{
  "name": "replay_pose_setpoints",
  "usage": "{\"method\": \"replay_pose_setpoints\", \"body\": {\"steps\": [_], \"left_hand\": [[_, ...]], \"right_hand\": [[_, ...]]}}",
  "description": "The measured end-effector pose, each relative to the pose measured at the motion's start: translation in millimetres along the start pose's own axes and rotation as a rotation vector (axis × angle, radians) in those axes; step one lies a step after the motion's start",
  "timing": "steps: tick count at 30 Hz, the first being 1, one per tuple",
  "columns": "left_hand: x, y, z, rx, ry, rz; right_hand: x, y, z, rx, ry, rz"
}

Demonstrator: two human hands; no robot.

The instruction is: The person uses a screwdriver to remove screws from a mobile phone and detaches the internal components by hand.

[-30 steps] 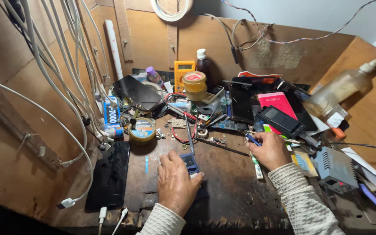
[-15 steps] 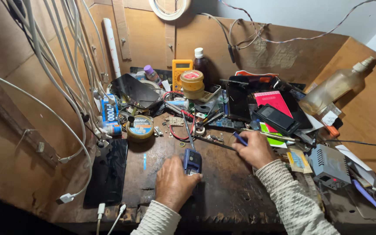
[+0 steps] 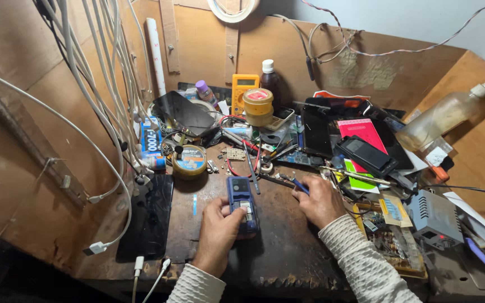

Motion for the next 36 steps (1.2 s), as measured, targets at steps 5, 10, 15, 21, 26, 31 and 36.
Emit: {"method": "replay_pose_setpoints", "body": {"steps": [5,10,15,21,26,31,36], "left_hand": [[-12.2,6.8,-6.4,-0.007,-0.029,0.079],[-14.2,6.8,-10.9,0.081,-0.059,0.019],[-11.3,5.4,-7.4,0.091,-0.071,-0.013],[-11.8,4.4,-6.7,0.122,-0.085,-0.051],[-12.7,2.4,-7.1,0.12,-0.102,-0.032],[-12.8,3.9,-6.2,0.157,-0.093,-0.146],[-10.5,0.8,-6.8,0.164,-0.093,-0.096]], "right_hand": [[1.4,-1.2,0.4,0.072,0.063,0.008],[-7.6,8.9,-1.9,0.104,0.048,-0.13],[-11.0,3.9,0.1,0.082,0.137,-0.108],[-1.2,13.1,-8.2,0.11,0.091,-0.228],[-6.3,1.5,-14.0,-0.076,0.077,-0.199],[0.9,7.6,-10.7,0.094,-0.014,-0.24],[1.7,9.2,-17.4,0.137,0.11,-0.232]]}}
Point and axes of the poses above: each hand's wrist, its own z-axis away from the middle knuckle, its own y-axis out of the back of the hand, x = y × z, the point moved 2 cm from there along -z, towards the middle knuckle, and after that the axes turned 3 degrees about -z, right-handed, at the moved point
